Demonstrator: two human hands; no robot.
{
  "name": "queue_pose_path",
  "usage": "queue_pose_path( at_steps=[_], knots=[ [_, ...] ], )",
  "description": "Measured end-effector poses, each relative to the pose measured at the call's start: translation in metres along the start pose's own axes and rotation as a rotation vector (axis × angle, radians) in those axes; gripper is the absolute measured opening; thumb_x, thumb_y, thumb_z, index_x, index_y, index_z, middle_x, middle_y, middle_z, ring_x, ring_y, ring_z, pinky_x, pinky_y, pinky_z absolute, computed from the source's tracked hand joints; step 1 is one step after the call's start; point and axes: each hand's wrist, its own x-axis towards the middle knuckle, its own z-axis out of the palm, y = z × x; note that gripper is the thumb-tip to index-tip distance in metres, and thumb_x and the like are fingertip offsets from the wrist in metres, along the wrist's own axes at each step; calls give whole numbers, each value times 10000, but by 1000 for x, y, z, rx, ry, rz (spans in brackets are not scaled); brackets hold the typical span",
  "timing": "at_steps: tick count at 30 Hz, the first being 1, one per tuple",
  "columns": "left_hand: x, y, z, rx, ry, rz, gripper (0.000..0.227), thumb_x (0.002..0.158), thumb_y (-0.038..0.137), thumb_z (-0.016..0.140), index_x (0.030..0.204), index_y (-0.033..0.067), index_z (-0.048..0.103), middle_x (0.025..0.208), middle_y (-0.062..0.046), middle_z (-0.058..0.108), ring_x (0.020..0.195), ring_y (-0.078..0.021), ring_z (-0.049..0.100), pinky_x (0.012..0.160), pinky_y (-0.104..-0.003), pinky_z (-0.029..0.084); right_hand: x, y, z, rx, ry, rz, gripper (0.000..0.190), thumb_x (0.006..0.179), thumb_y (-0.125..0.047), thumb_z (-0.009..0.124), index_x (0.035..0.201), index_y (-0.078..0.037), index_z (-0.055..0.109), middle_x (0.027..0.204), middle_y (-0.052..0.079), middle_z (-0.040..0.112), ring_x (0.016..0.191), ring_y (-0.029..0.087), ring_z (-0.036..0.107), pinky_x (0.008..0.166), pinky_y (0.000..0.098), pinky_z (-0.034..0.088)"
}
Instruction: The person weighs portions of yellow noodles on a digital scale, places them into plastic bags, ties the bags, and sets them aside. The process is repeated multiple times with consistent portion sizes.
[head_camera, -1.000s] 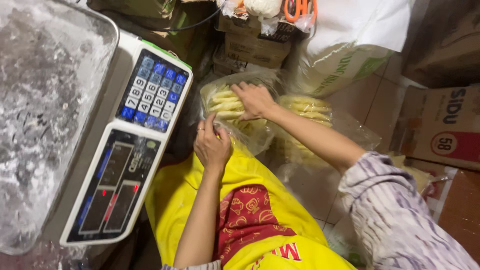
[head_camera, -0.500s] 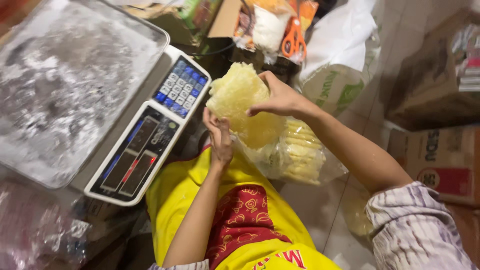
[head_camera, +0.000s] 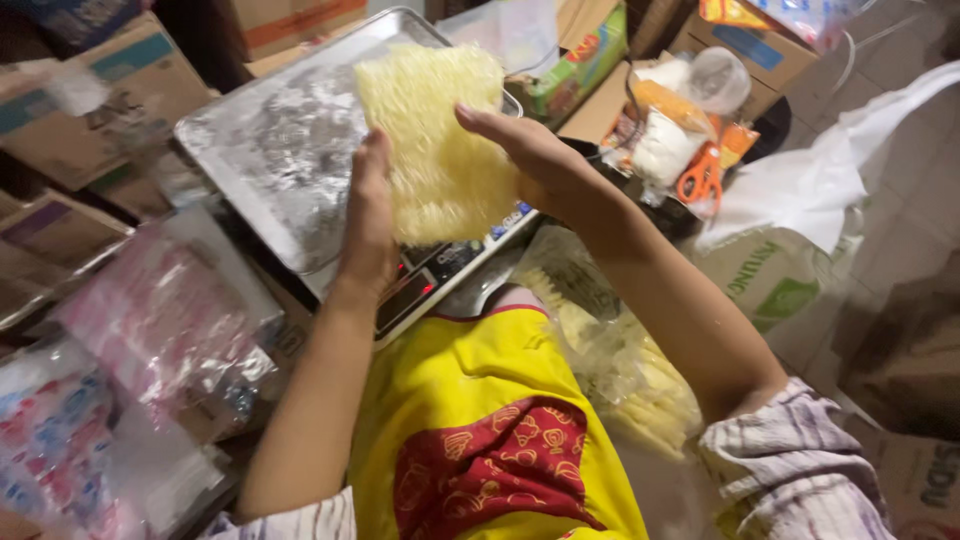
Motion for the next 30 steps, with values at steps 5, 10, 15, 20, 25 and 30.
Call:
queue_pose_path(
  at_steps=[5, 10, 15, 20, 25, 30],
  knots=[
    [46, 28, -55, 37, 143, -186, 587, 1009, 440, 438, 1428, 33, 495, 1414, -147, 598, 1272, -261, 621, 1051, -385, 522, 89, 17, 32, -64, 102, 21, 561, 910, -422, 654, 1278, -1, 612, 1129, 160, 710, 962, 264, 728, 801, 428, 617],
    [70, 2, -98, 278, 288, -176, 680, 995, 493, 440, 1502, 39, 462, 1537, -118, 512, 1397, -226, 501, 1128, -355, 386, 138, 43, 39, -208, 195, 36, 573, 939, -426, 636, 1259, 50, 651, 1161, 194, 722, 968, 276, 724, 793, 396, 593],
    [83, -28, -124, 273, 343, -177, 751, 954, 560, 479, 1493, 36, 484, 1544, -122, 527, 1410, -243, 500, 1147, -361, 371, 153, 57, 31, -202, 157, 21, 589, 943, -423, 636, 1281, 60, 637, 1185, 188, 720, 1011, 266, 722, 841, 385, 582],
    [85, -31, -124, 397, 485, -314, 853, 910, 630, 514, 1522, 45, 407, 1553, -157, 461, 1414, -264, 451, 1133, -379, 365, 153, 53, 31, -285, 257, 108, 620, 909, -444, 643, 1295, 40, 624, 1178, 191, 699, 1004, 276, 689, 821, 406, 553],
    [78, -14, -121, 555, 512, -372, 868, 883, 662, 526, 1460, 14, 497, 1465, -213, 576, 1354, -302, 548, 1126, -404, 432, 145, 46, 37, -344, 287, 108, 708, 888, -515, 635, 1380, -13, 552, 1355, 198, 622, 1197, 316, 630, 917, 489, 538],
    [62, 3, -111, 510, 495, -285, 763, 906, 600, 533, 1435, 74, 373, 1428, -203, 463, 1338, -331, 455, 1060, -481, 386, 119, 34, 39, -505, 365, 33, 763, 906, -547, 593, 1504, -113, 404, 1521, 152, 424, 1349, 295, 433, 980, 510, 482]
  ],
)
